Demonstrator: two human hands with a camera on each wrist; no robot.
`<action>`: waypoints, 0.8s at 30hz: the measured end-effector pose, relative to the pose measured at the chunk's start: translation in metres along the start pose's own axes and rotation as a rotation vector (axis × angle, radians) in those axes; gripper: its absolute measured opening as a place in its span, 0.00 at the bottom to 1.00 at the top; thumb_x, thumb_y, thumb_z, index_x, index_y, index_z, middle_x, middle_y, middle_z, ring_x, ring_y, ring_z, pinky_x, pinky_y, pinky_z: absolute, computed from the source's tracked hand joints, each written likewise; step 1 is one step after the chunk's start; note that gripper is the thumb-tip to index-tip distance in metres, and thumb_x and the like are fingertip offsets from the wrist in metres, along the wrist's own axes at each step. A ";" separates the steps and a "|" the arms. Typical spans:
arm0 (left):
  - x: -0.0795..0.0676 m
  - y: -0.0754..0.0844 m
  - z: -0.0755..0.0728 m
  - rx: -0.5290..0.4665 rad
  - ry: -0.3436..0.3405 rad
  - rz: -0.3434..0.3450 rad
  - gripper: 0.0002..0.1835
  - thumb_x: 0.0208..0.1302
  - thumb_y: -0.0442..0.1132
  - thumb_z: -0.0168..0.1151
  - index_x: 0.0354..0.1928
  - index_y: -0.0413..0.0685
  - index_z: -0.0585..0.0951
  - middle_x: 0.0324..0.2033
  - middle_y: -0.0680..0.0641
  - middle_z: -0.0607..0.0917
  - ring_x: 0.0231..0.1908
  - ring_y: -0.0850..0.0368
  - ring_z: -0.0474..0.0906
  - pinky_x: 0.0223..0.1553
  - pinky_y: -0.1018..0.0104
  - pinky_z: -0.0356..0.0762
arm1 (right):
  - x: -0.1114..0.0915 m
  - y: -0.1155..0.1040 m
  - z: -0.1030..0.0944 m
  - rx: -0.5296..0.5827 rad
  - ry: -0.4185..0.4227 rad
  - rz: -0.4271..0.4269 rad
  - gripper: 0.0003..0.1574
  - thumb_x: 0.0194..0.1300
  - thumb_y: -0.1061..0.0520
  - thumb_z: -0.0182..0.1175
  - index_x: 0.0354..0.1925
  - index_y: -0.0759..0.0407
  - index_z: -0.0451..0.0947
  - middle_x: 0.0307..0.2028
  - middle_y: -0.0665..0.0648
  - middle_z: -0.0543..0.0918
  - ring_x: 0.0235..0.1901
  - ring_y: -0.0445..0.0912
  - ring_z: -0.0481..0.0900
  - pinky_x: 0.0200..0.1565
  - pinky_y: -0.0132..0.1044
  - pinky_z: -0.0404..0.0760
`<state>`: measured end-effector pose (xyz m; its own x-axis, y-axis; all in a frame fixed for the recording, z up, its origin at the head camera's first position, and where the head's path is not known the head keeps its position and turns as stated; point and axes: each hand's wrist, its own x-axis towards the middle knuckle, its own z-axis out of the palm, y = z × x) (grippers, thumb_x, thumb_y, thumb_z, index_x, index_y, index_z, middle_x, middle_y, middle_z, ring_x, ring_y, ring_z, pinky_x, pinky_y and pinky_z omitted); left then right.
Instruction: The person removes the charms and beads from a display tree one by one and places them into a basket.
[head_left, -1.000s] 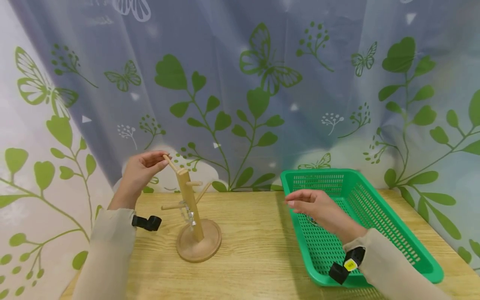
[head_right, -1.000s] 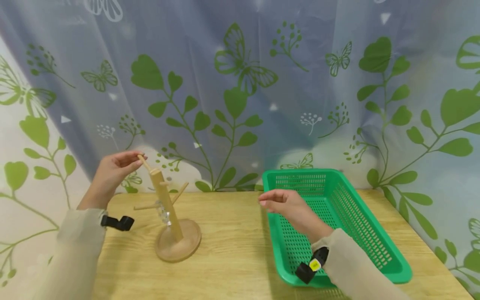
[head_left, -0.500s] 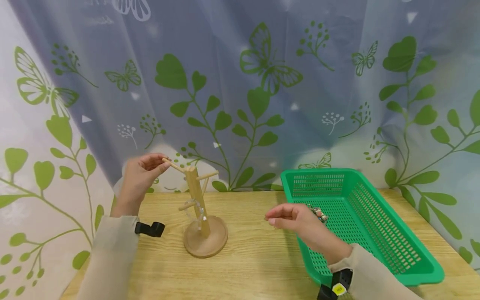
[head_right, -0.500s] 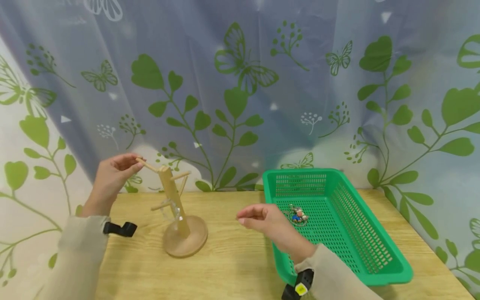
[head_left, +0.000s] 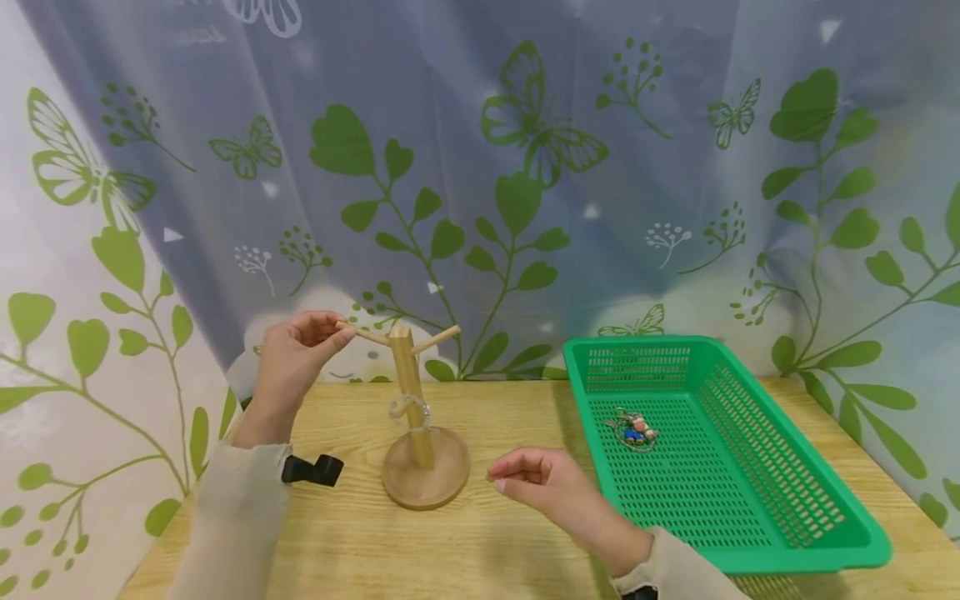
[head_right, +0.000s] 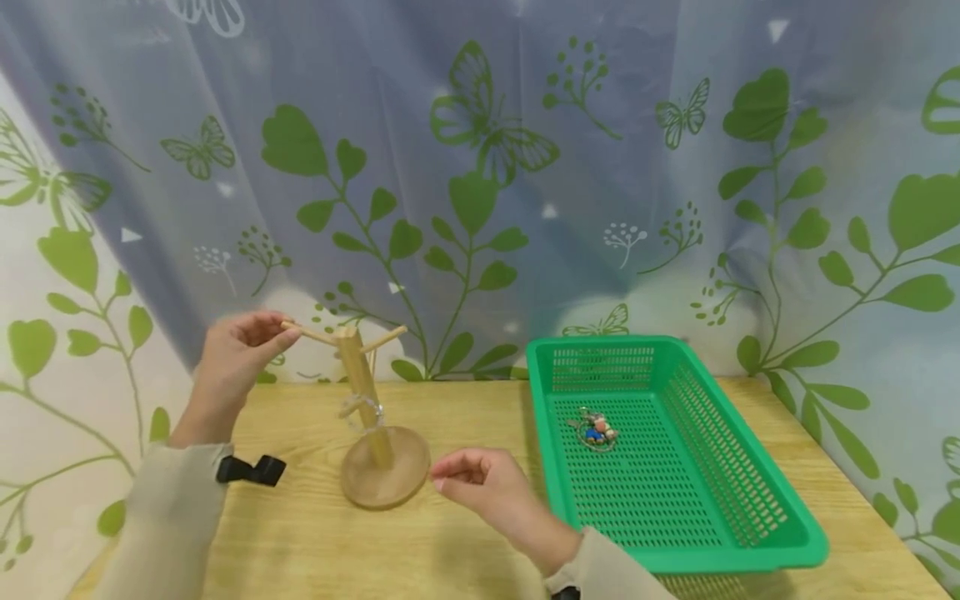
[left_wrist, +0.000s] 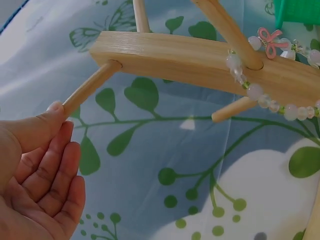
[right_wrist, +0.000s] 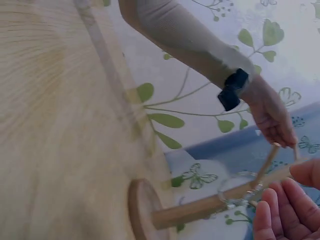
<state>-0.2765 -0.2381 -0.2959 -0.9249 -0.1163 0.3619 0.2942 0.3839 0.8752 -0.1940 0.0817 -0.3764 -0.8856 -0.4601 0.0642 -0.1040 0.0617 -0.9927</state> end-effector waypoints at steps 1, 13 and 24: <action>-0.001 0.001 0.001 -0.001 -0.004 -0.002 0.19 0.58 0.50 0.66 0.45 0.43 0.80 0.31 0.63 0.81 0.37 0.67 0.78 0.40 0.75 0.74 | 0.000 0.004 0.003 0.015 -0.001 0.000 0.17 0.63 0.61 0.61 0.46 0.74 0.77 0.42 0.61 0.83 0.38 0.42 0.80 0.41 0.31 0.78; -0.016 0.012 0.014 -0.052 -0.048 0.035 0.17 0.59 0.46 0.67 0.41 0.39 0.81 0.29 0.59 0.81 0.33 0.62 0.77 0.36 0.72 0.76 | 0.010 0.034 0.034 0.081 0.075 -0.036 0.16 0.60 0.64 0.62 0.43 0.78 0.76 0.35 0.56 0.84 0.31 0.37 0.78 0.36 0.28 0.76; -0.025 0.017 0.015 -0.057 -0.078 0.052 0.15 0.59 0.44 0.67 0.40 0.37 0.83 0.26 0.59 0.83 0.31 0.60 0.77 0.35 0.68 0.74 | 0.032 0.064 0.044 0.119 0.212 -0.006 0.14 0.60 0.64 0.62 0.42 0.76 0.78 0.38 0.62 0.83 0.34 0.40 0.78 0.38 0.30 0.77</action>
<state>-0.2518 -0.2146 -0.2945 -0.9234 -0.0253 0.3829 0.3531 0.3347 0.8736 -0.2097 0.0321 -0.4426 -0.9618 -0.2627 0.0776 -0.0665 -0.0508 -0.9965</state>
